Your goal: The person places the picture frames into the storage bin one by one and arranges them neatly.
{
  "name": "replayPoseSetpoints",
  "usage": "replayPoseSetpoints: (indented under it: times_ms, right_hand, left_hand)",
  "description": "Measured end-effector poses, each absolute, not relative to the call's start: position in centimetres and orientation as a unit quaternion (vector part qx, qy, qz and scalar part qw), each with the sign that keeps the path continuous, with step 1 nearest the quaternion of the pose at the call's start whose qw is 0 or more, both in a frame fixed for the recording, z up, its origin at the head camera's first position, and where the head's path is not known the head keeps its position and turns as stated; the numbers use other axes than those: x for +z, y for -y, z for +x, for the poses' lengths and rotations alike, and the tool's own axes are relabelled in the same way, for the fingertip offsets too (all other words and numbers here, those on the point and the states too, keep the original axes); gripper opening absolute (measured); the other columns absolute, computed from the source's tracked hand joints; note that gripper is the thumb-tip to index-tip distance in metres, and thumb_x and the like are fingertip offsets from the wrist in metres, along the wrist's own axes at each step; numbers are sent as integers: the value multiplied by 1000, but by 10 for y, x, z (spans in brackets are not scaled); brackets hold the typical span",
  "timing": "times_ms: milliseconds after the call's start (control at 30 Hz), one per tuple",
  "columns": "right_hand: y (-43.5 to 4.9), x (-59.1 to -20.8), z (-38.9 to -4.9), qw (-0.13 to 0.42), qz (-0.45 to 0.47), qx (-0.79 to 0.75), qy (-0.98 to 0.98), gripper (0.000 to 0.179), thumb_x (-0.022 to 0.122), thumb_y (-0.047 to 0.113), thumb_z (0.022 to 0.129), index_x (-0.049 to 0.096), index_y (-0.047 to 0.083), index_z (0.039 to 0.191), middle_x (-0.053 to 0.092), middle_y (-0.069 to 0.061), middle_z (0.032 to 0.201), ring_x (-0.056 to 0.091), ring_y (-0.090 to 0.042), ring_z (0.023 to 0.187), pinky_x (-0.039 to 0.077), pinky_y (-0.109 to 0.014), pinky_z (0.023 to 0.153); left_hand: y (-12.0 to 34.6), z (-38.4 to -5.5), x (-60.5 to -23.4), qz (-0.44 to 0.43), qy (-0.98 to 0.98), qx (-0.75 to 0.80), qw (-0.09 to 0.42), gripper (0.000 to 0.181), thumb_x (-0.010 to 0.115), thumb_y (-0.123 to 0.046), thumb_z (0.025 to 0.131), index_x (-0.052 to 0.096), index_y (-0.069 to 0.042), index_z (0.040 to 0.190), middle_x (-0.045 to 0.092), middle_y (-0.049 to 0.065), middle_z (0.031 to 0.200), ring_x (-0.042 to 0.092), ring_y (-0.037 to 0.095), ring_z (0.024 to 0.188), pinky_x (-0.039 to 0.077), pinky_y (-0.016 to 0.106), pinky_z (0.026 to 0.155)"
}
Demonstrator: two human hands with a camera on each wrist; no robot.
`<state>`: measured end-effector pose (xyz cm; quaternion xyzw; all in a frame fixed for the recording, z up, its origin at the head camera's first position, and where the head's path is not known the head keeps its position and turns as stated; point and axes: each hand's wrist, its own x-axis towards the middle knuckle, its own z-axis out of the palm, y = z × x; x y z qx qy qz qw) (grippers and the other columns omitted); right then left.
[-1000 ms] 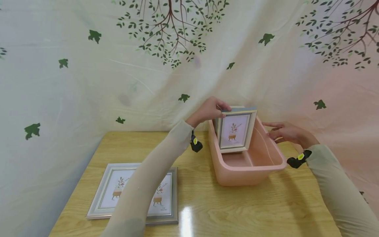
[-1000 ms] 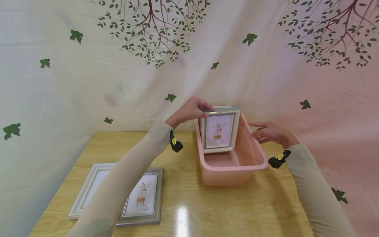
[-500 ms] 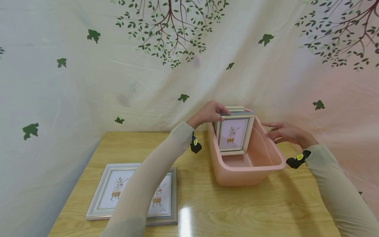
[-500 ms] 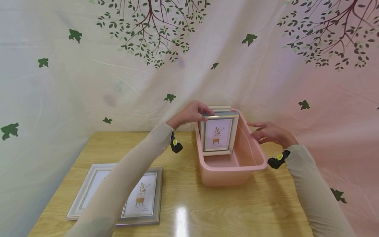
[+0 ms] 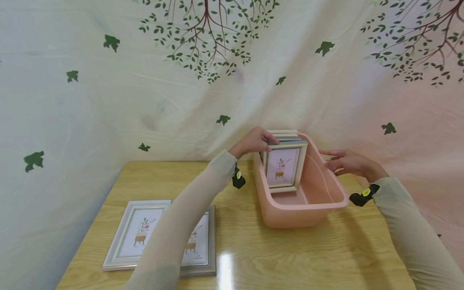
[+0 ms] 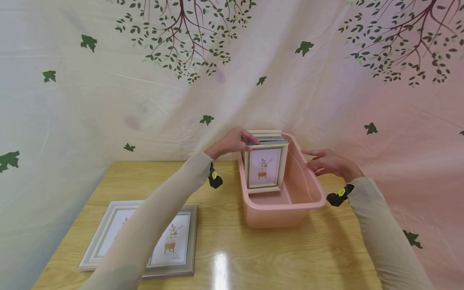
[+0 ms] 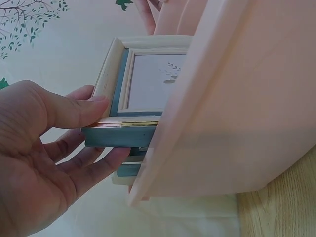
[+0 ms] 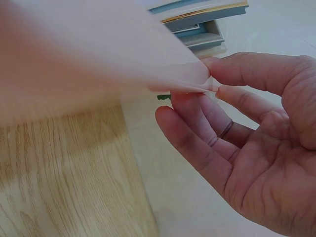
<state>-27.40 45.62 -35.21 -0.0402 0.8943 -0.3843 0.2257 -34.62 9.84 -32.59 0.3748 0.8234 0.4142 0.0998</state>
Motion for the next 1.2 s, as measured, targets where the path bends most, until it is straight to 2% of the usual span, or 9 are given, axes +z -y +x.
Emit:
replayPoseSetpoints:
  times_ms: [267, 533, 800, 1000, 1200]
  right_hand:
    - [-455, -351, -273, 225, -36, -381, -896, 84, 67, 34, 97, 19, 19, 164, 49, -26, 152, 59, -36, 129, 53, -55, 103]
    - [-455, -352, -272, 224, -38, -383, -895, 84, 68, 33, 96, 20, 19, 164, 49, -26, 152, 59, -37, 129, 53, -54, 102]
    - [-454, -355, -272, 225, -39, -383, -895, 85, 68, 33, 96, 19, 20, 164, 49, -26, 152, 60, -36, 128, 53, -55, 102]
    - [-453, -354, -270, 224, -37, -385, -895, 85, 68, 34, 96, 19, 19, 164, 44, -28, 155, 59, -37, 128, 53, -55, 102]
    - [-454, -354, -270, 219, -37, -385, -896, 85, 67, 33, 96, 19, 19, 164, 45, -27, 154, 61, -36, 126, 53, -56, 102]
  left_hand:
    - [-101, -349, -333, 385, -825, 402, 97, 29, 68, 7, 88, 76, 0, 115, 74, 16, 119, 58, 17, 88, 48, 20, 74]
    - [-108, -352, -342, 381, -837, 385, 83, 29, 71, 6, 85, 77, -3, 112, 76, 13, 112, 58, 16, 86, 50, 20, 74]
    - [-114, -355, -351, 366, -851, 370, 67, 29, 71, 4, 87, 77, -5, 113, 76, 12, 118, 62, 16, 92, 51, 21, 81]
    - [-114, -357, -355, 355, -854, 376, 61, 30, 70, 5, 87, 77, -5, 113, 75, 12, 120, 62, 16, 92, 50, 20, 78]
    - [-113, -360, -357, 348, -858, 375, 47, 27, 72, 2, 88, 77, -5, 114, 75, 11, 121, 69, 22, 105, 56, 27, 90]
